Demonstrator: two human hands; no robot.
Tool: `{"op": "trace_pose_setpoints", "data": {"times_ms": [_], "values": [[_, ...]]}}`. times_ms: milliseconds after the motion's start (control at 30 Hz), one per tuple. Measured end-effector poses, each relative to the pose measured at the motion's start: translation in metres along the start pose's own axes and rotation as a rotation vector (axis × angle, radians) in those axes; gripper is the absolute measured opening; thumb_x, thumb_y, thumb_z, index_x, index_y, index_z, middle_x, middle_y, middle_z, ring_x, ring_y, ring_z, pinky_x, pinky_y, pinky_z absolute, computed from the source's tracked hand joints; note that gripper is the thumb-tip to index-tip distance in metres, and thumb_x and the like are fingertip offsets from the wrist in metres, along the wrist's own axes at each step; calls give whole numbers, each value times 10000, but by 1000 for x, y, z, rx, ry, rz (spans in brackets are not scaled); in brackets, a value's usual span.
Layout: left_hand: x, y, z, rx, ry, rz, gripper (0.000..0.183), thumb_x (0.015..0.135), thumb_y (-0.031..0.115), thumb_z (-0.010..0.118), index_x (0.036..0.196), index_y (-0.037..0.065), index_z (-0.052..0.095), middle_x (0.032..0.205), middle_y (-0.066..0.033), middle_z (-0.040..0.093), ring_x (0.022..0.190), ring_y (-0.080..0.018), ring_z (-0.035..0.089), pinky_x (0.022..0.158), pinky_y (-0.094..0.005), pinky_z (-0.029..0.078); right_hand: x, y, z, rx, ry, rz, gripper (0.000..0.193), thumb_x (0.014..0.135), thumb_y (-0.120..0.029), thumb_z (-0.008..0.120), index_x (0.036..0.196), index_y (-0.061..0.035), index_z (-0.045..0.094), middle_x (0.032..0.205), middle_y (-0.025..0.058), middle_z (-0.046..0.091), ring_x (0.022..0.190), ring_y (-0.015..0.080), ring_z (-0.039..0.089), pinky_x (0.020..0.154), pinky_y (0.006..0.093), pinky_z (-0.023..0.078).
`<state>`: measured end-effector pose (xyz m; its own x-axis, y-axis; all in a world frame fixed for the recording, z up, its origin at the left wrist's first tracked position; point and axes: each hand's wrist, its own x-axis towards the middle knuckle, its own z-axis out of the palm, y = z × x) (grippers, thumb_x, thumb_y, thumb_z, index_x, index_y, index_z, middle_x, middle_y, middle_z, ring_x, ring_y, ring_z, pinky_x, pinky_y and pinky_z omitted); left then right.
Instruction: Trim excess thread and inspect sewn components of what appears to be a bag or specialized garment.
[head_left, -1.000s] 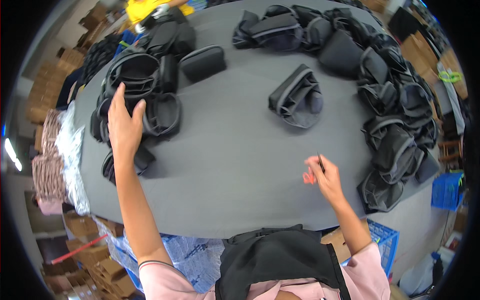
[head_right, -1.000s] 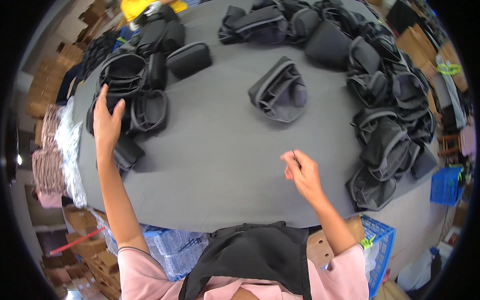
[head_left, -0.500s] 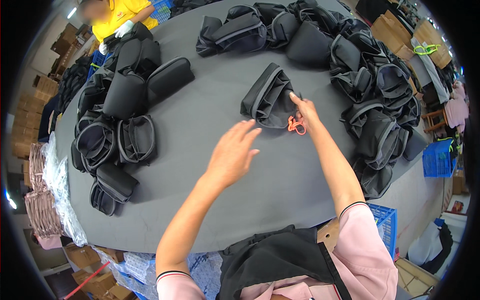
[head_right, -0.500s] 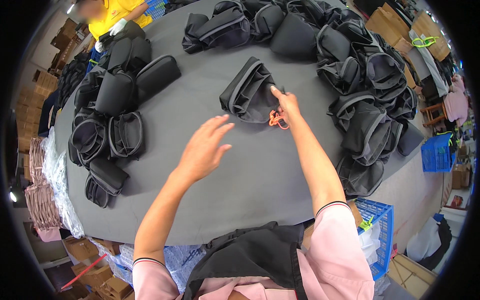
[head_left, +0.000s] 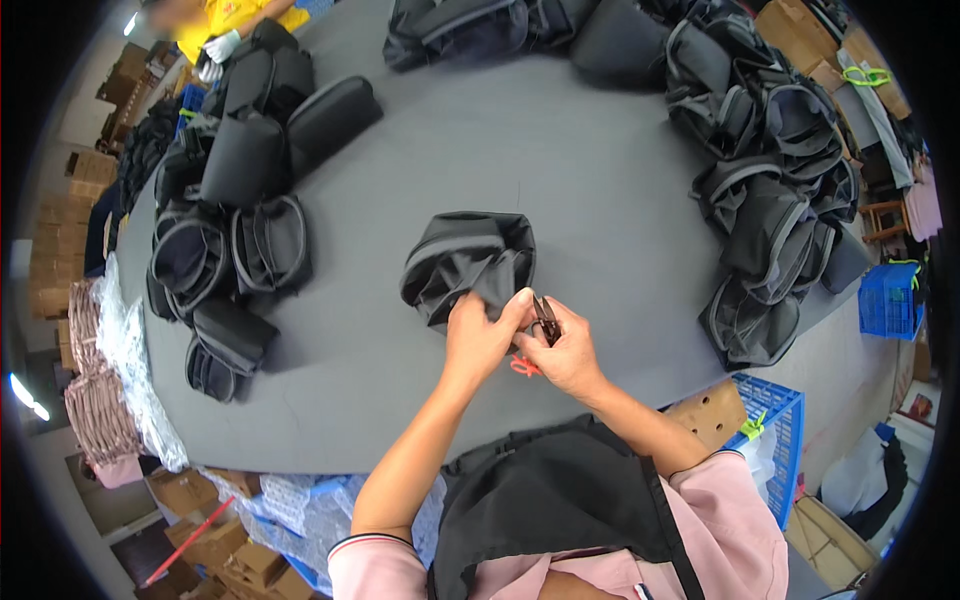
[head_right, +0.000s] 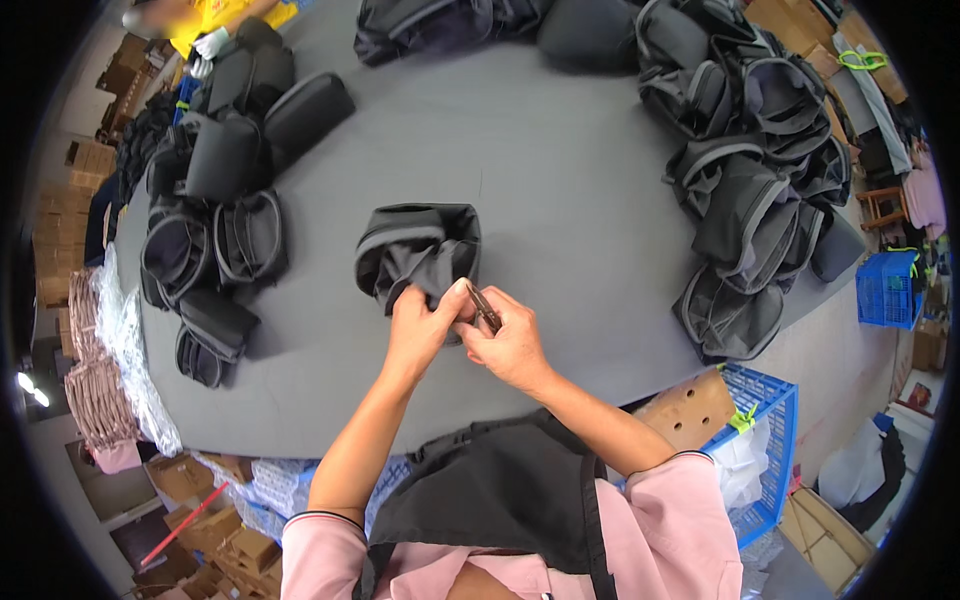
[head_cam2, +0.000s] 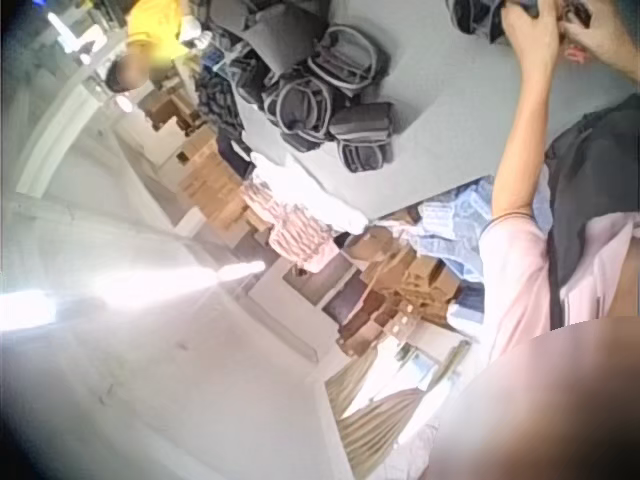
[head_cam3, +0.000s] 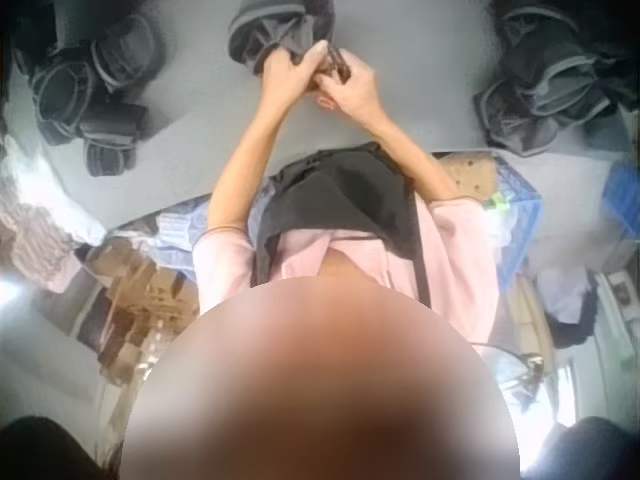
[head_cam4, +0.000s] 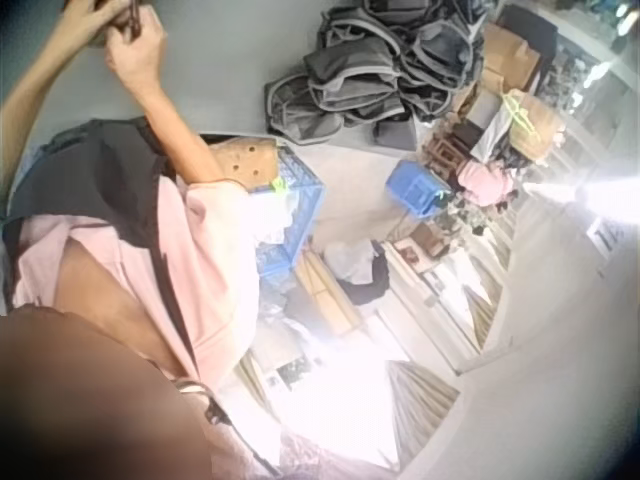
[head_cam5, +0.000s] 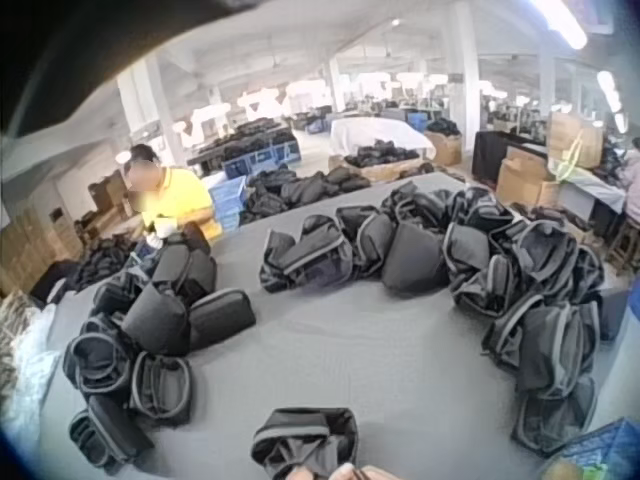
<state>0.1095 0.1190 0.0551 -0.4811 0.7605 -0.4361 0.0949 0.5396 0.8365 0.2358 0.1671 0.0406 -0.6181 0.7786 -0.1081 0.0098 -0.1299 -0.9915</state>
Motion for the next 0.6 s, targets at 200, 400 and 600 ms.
{"op": "trace_pose_setpoints", "data": {"times_ms": [200, 400, 600], "values": [[-41, -34, 4, -113, 53, 80, 354, 813, 316, 649, 893, -29, 633, 755, -145, 630, 768, -260, 614, 699, -374, 471, -25, 6, -5, 303, 23, 359, 70, 824, -90, 614, 853, -32, 587, 591, -44, 510, 458, 21, 422, 379, 205, 315], [-55, -14, 16, 546, 190, 290, 367, 788, 309, 664, 1028, 38, 606, 845, -153, 631, 809, -352, 585, 726, -418, 450, -5, -20, -11, 151, -12, 251, 97, 817, -105, 644, 806, -35, 579, 616, -40, 507, 544, 12, 423, 490, 192, 347], [-68, 2, 6, 489, -37, 153, 408, 791, 358, 656, 920, -23, 591, 845, -203, 599, 810, -360, 566, 719, -434, 442, -14, -15, -15, 369, -24, 495, 105, 810, -100, 653, 782, -34, 577, 633, -31, 535, 515, 22, 442, 446, 180, 340]]}}
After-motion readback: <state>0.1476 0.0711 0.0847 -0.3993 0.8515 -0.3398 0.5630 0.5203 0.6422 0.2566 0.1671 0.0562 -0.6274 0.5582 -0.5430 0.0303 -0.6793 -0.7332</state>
